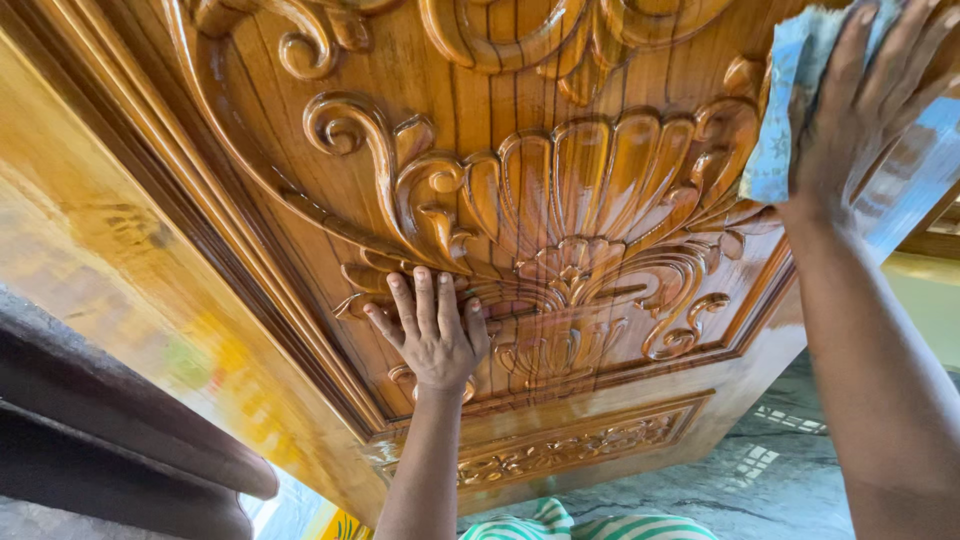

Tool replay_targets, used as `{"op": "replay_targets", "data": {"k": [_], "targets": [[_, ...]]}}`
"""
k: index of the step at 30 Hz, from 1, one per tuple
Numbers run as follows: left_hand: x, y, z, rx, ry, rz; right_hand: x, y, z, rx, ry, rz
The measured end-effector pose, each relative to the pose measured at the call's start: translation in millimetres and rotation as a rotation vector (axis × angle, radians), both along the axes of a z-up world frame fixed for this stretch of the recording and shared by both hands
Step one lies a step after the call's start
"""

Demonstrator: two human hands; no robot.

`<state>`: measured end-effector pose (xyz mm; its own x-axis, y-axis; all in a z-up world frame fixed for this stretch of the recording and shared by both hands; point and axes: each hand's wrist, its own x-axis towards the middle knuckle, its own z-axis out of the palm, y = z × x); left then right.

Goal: The person wipes a carved wooden door with a cloth, focusing on the intricate floral patterns. They use both hands to clean the surface, moving the cloth across the carvings to remove dust or dirt.

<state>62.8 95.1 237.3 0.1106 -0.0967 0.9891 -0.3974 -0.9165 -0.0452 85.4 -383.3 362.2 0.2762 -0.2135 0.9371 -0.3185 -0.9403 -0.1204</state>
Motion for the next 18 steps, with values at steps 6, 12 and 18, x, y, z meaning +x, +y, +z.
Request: {"op": "replay_targets", "data": {"k": [6,12,18], "targets": [[-0.7,0.6,-0.9,-0.002,0.005,-0.008,-38.1,39.3,-22.4,0.017,0.252,-0.096],[-0.9,1.8,-0.2,-0.011,0.01,-0.015,-41.4,101.6,-28.6,-0.099,0.864,-0.299],[-2.0,2.7,-2.6,-0.035,0.019,-0.042,-27.4,182.0,-57.7,-0.444,0.163,0.495]]}}
